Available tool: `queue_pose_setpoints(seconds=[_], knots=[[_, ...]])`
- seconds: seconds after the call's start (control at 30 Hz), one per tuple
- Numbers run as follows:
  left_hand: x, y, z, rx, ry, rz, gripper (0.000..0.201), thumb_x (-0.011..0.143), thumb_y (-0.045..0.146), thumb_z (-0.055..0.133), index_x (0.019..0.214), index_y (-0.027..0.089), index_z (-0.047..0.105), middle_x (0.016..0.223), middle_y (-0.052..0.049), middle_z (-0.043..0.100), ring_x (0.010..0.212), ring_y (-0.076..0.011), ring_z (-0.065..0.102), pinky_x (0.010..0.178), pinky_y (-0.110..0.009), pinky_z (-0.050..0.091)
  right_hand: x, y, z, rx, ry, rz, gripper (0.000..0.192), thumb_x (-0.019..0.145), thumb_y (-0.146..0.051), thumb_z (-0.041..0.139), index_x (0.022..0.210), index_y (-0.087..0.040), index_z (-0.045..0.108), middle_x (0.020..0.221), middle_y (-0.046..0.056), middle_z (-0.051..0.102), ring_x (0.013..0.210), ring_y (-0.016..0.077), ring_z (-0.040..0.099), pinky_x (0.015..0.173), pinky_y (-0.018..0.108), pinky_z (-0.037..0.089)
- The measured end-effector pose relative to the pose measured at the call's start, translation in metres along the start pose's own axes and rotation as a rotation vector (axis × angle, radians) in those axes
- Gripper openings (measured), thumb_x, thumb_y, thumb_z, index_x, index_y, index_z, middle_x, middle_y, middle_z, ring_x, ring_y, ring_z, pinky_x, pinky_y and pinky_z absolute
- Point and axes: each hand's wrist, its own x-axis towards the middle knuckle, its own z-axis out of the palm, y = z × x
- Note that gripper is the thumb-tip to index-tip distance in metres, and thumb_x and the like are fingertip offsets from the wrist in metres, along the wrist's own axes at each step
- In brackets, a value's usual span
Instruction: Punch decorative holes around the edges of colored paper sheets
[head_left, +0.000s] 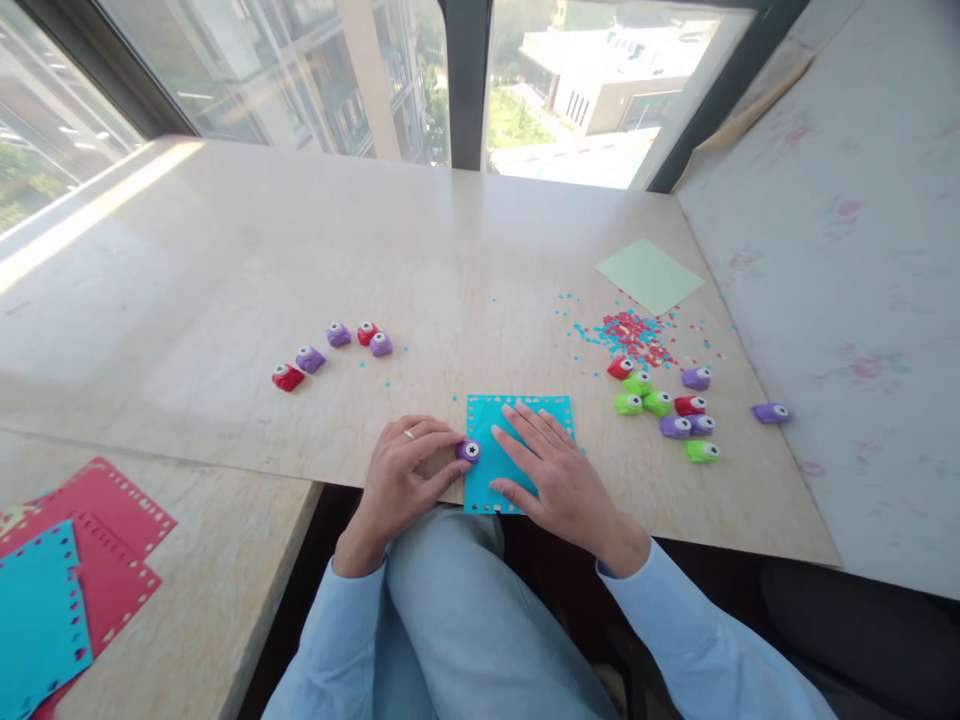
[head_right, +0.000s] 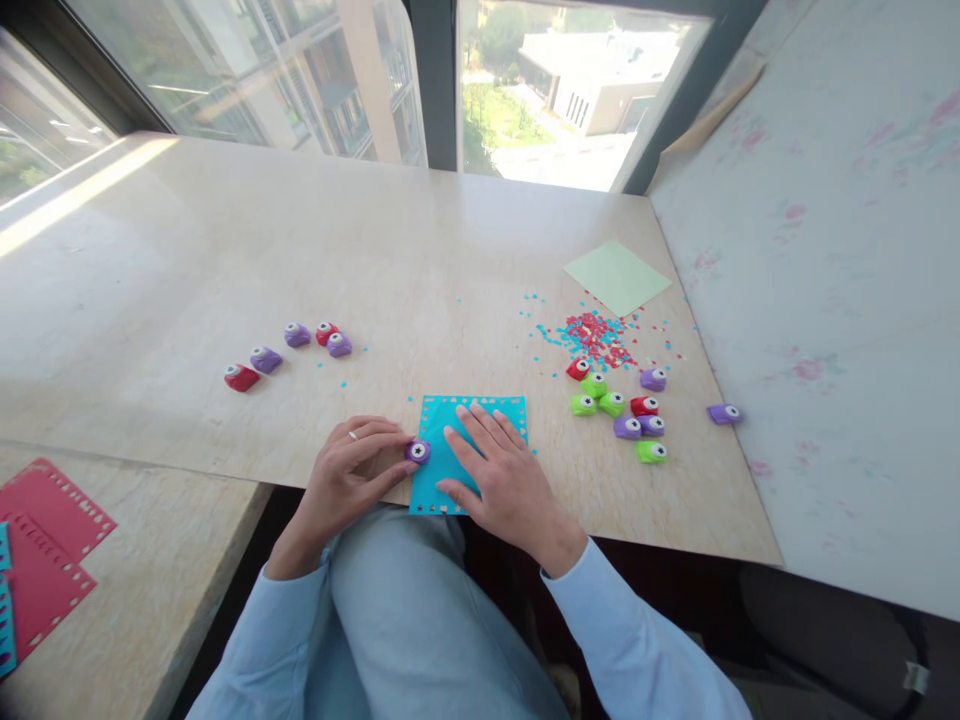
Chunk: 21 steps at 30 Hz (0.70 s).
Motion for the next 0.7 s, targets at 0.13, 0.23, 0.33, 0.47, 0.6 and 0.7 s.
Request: queue_pose_setpoints(seconds=[0.13, 0.23, 0.33, 0.47, 0.6, 0.7], knots=[[0.0, 0.0003, 0.0011, 0.03, 0.007, -0.005, 0.02, 0.085, 0.036, 0.069, 0.102, 0.025, 0.072, 0.1, -0.004, 0.071, 0.101, -0.022, 0.06, 0.091, -0.04, 0.045, 0.0003, -0.0001, -0.0006, 0.013, 0.008, -0.001, 0.058, 0.096, -0.05, 0.049, 0.143, -0.017, 0.048, 0.154, 0.014, 0.036, 0.145, 0.0299, 0.029, 0.117, 0.053, 0.03], [0.0007, 0.0018, 0.0011, 0.04, -0.002, -0.012, 0.019, 0.086, 0.036, 0.069, 0.101, 0.025, 0.072, 0.099, -0.004, 0.071, 0.1, -0.0221, 0.06, 0.091, -0.04, 0.045, 0.0001, -0.0002, -0.001, 0.034, 0.008, 0.003, 0.058, 0.096, -0.05, 0.05, 0.144, -0.018, 0.047, 0.154, 0.013, 0.036, 0.145, 0.03, 0.028, 0.117, 0.054, 0.03], [0.0013, 0.0032, 0.0008, 0.038, -0.003, -0.016, 0.019, 0.086, 0.037, 0.068, 0.101, 0.025, 0.071, 0.099, -0.005, 0.071, 0.1, -0.0224, 0.06, 0.09, -0.04, 0.045, -0.0004, 0.0001, -0.0008, 0.033, 0.008, 0.006, 0.058, 0.095, -0.049, 0.05, 0.144, -0.018, 0.047, 0.154, 0.013, 0.036, 0.145, 0.0297, 0.028, 0.117, 0.054, 0.03], [0.0015, 0.0045, -0.0003, 0.028, 0.003, -0.027, 0.022, 0.085, 0.037, 0.07, 0.104, 0.025, 0.07, 0.101, -0.004, 0.071, 0.1, -0.0223, 0.06, 0.09, -0.04, 0.045, -0.0004, 0.0012, 0.0006, 0.028, 0.005, -0.008, 0.058, 0.095, -0.05, 0.05, 0.143, -0.016, 0.047, 0.155, 0.013, 0.035, 0.146, 0.0297, 0.027, 0.117, 0.053, 0.03], [0.0013, 0.0054, -0.0019, 0.005, 0.002, -0.039, 0.028, 0.083, 0.038, 0.071, 0.108, 0.025, 0.069, 0.103, -0.004, 0.07, 0.101, -0.0225, 0.06, 0.09, -0.04, 0.045, -0.0003, 0.0035, 0.0005, 0.11, 0.073, 0.006, 0.064, 0.095, -0.05, 0.051, 0.148, -0.016, 0.04, 0.154, 0.014, 0.036, 0.145, 0.029, 0.029, 0.117, 0.053, 0.031], [0.0007, 0.0064, -0.0022, -0.044, 0.021, -0.063, 0.028, 0.084, 0.037, 0.071, 0.108, 0.024, 0.068, 0.104, -0.005, 0.07, 0.102, -0.0222, 0.061, 0.091, -0.039, 0.046, -0.0021, 0.0053, -0.0036, 0.281, 0.196, 0.03, 0.059, 0.096, -0.044, 0.052, 0.148, -0.019, 0.039, 0.151, 0.013, 0.042, 0.141, 0.0274, 0.037, 0.113, 0.052, 0.038]])
